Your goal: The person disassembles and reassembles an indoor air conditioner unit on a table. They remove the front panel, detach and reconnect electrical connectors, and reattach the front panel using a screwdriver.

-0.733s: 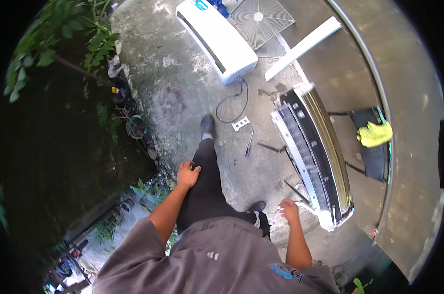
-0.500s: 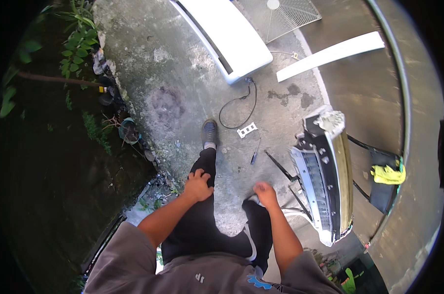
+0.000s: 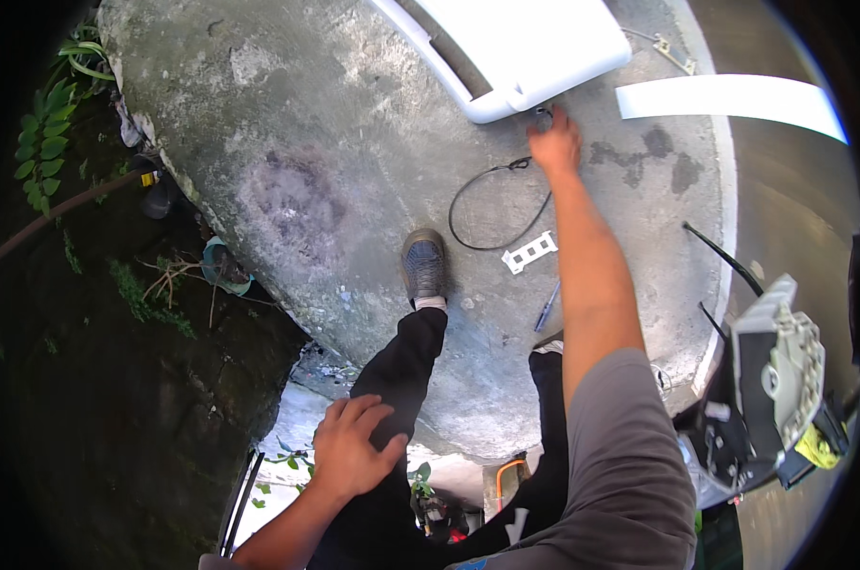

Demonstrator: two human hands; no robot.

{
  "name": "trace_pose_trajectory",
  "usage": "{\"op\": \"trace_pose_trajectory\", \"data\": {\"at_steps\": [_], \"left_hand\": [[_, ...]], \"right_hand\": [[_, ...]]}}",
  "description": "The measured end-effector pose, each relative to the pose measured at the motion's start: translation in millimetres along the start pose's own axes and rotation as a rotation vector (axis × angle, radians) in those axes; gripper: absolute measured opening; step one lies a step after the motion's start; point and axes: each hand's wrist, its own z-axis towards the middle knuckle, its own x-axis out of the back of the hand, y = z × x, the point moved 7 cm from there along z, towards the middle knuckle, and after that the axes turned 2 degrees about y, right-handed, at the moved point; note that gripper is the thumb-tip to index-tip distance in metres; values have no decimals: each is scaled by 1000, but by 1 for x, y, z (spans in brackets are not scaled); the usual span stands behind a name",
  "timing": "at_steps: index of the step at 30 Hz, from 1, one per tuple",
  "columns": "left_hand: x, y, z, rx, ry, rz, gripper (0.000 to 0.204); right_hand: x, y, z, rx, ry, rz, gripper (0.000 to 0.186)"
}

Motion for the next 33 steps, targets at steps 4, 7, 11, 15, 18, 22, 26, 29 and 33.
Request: {"op": "trace_pose_trajectory", "data": {"at_steps": [4,7,11,15,18,22,26,29,33], "left_hand": [[10,-8,11,14,7,-47,44],[10,-6,10,-2,16,-54,43],[1,10,6,-29,30,-21,41],[-11,25,2,-12,-33,34,42],[-23,27,-3,53,-125,104,44],[-26,28,-2,45,-108,125,44],[7,60,-26,-225,68,-117,39],[40,116,-89,-418,-46,-451,43],[127,209,-203,-790,6,-737,58]], "right_hand": [[-32,-6,32,-50,-109,-167,66],[-42,11,11,-41,-92,-116,58],[1,33,-69,-43,79,457,44],[96,25,-191,-92,86,1017,39],[180,-3,-288,-118,-71,1183,41],[309,-47,-407,56,-260,1095,41],[406,-71,-485,54,-357,1160,47],[457,-81,-512,2,-257,1322,49],[505,-98,-541,27,-164,1457,50]]}}
